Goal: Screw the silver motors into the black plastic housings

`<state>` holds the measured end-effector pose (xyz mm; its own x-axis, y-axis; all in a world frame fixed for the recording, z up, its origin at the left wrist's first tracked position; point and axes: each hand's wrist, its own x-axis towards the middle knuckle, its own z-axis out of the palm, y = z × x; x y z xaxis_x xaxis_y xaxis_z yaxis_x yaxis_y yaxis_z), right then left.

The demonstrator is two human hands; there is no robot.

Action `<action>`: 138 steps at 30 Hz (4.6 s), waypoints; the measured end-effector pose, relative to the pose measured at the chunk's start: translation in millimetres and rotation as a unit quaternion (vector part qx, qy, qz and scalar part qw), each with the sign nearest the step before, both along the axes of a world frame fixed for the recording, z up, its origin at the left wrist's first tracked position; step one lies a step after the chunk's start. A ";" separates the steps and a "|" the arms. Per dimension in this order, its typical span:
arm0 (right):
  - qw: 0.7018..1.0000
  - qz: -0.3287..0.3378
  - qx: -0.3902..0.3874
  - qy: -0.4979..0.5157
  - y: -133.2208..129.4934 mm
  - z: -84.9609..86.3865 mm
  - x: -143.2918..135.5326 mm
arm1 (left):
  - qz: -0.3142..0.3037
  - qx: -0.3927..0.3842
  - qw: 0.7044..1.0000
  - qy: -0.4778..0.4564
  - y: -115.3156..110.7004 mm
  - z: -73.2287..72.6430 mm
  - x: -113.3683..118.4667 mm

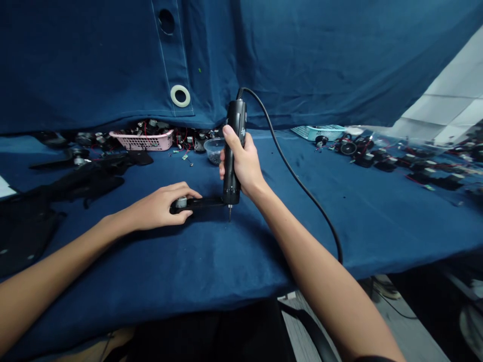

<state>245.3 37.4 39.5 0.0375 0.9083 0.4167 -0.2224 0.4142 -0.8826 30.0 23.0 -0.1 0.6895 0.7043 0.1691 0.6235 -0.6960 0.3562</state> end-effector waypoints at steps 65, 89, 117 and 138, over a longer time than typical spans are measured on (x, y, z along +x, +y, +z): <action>0.997 -0.034 -0.021 -0.068 6.6 -3.0 5.9 | -0.017 -0.006 1.000 -0.014 -1.8 1.7 0.4; 0.958 -0.144 -0.210 -0.128 31.9 -21.7 26.5 | -0.018 -0.021 0.999 -0.040 -2.4 4.7 -1.0; 0.678 -0.204 -0.241 -0.663 42.0 -17.5 61.1 | -0.043 0.026 0.981 -0.188 -4.7 13.9 -9.4; 0.900 0.294 -0.008 -0.321 -19.1 16.7 13.2 | -0.027 0.048 0.979 -0.197 4.2 8.7 -12.7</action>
